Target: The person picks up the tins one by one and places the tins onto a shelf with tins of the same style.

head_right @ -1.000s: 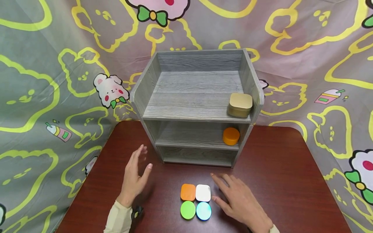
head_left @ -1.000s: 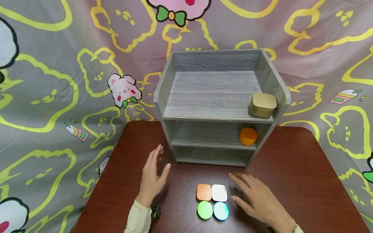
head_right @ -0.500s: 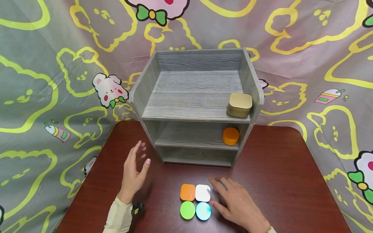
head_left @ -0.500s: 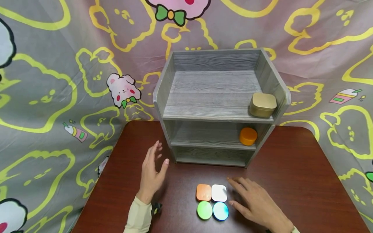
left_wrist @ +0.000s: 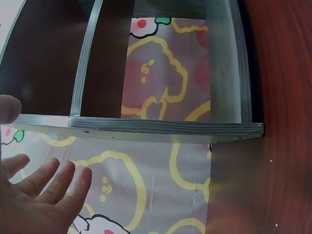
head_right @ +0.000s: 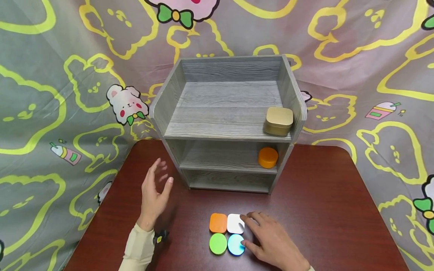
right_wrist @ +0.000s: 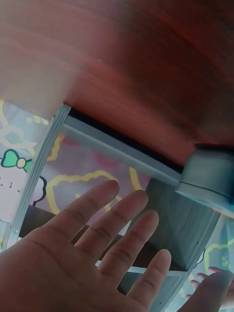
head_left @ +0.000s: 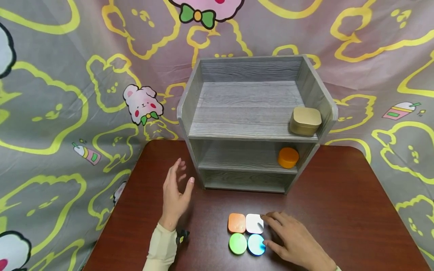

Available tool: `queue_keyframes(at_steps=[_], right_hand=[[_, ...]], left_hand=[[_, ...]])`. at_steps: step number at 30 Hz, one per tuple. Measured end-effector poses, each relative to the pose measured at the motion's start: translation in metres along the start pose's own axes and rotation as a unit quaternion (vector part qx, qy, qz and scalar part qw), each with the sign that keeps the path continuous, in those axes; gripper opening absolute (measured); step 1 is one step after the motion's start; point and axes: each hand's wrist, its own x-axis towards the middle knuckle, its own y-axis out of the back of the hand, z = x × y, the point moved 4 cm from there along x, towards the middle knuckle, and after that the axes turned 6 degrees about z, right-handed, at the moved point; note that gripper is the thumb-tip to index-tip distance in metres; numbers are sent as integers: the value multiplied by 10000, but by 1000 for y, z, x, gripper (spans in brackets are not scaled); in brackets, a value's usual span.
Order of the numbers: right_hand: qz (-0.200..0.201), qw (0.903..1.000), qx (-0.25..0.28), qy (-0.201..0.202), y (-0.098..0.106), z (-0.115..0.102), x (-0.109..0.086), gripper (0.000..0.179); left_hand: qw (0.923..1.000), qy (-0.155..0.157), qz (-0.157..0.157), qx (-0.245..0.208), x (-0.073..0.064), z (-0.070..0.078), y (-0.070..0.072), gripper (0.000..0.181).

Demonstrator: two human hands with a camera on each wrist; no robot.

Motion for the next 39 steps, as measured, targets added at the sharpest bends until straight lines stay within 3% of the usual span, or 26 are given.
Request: queue_keyframes(at_steps=[9, 16, 21, 27, 34, 39], right_hand=[[212, 9996, 61, 192, -8, -5, -4, 58], [-119, 9996, 244, 45, -15, -7, -8, 47], [-163, 9992, 320, 166, -22, -9, -9, 40], [-619, 9970, 467, -11, -26, -11, -10, 45], [-806, 9959, 364, -210, -27, -13, -11, 53], [-1004, 9931, 522, -320, -29, -14, -11, 56]], left_hand=[[9999, -12, -40, -116, 15, 2, -1, 67], [9996, -66, 0, -271, 26, 7, -5, 65], [9991, -72, 119, -397, 33, 10, -8, 60], [9987, -128, 180, -466, 39, 12, -15, 55], [9972, -8, 325, -669, 45, 13, -21, 48], [9976, 46, 449, -522, 48, 15, -23, 44]])
